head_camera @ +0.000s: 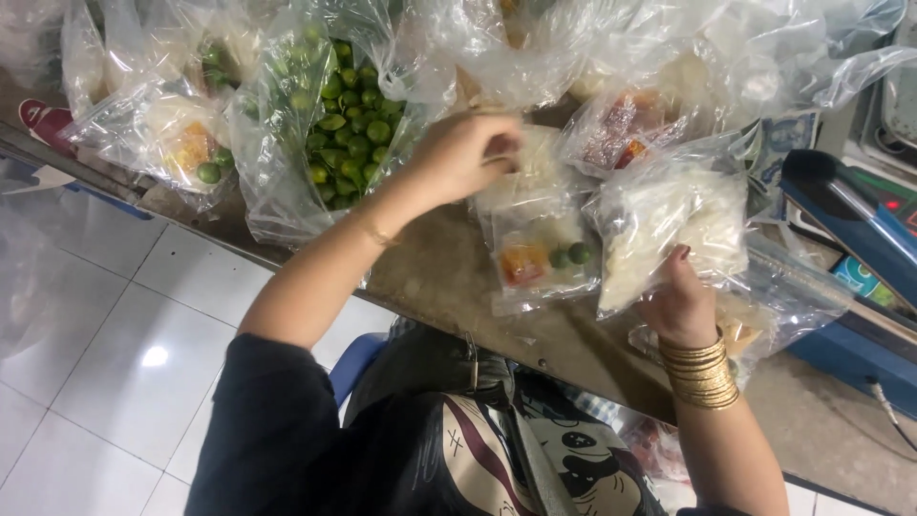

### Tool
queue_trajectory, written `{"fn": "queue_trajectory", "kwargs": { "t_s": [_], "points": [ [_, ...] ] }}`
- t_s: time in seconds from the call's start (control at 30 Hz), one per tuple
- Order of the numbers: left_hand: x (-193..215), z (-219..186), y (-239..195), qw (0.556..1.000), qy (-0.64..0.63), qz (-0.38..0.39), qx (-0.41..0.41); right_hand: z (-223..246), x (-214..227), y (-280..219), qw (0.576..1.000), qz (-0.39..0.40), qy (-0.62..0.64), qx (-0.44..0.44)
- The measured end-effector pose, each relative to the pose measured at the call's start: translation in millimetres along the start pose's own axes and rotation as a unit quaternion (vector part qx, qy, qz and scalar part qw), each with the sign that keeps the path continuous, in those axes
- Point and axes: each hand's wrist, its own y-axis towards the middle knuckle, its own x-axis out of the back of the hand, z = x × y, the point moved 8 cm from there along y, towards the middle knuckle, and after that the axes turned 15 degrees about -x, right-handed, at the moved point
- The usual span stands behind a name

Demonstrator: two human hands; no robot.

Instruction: Packing small food items into plastic bags and sealing them with a heat sealer.

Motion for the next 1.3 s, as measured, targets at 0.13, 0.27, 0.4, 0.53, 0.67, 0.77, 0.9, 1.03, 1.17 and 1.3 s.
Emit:
{"fn": "queue_trajectory", "kwargs": {
  "t_s": [0.13, 0.27, 0.4, 0.53, 0.67, 0.77, 0.9, 1.03, 1.17, 1.3],
  "points": [
    [15.8, -4.3, -38.6, 0.973, 0.180, 0.134, 0.055, -26.8, 32.4, 34.6, 1.000, 0.027, 0.008, 0.010],
    [-4.0, 17.5, -73.4, 0.924, 0.345, 0.163, -0.016, -54.3, 60.0, 70.3, 0.998, 0.053, 0.026, 0.027],
    [-29.3, 56.5, -96.5, 0.916, 0.383, 0.041, -0.107, -79.4, 85.4, 102.1, 0.996, 0.066, 0.033, 0.043],
    [-13.4, 47.0, -102.2, 0.911, 0.402, -0.018, -0.087, -87.8, 84.5, 111.9, 0.994, 0.096, 0.022, 0.049],
    [-27.8, 61.7, -112.6, 0.884, 0.452, -0.046, -0.114, -104.3, 91.9, 134.3, 0.989, 0.144, 0.000, 0.033],
    [-30.6, 83.4, -120.0, 0.883, 0.452, -0.061, -0.110, -124.7, 105.9, 156.5, 0.981, 0.192, -0.008, 0.022],
    [-13.2, 45.8, -113.3, 0.918, 0.385, 0.019, -0.092, -66.7, 42.7, 86.1, 0.980, 0.195, -0.035, 0.019],
    [-33.1, 76.7, -122.1, 0.883, 0.436, -0.019, -0.172, -103.8, 74.5, 131.6, 0.974, 0.220, -0.050, -0.003],
    [-20.3, 65.9, -117.3, 0.917, 0.377, 0.003, -0.128, -112.8, 87.1, 150.5, 0.975, 0.219, -0.017, -0.014],
    [1.8, 28.8, -117.9, 0.945, 0.313, 0.048, -0.083, -104.2, 71.5, 132.3, 0.975, 0.215, -0.046, -0.022]
  ]
}}
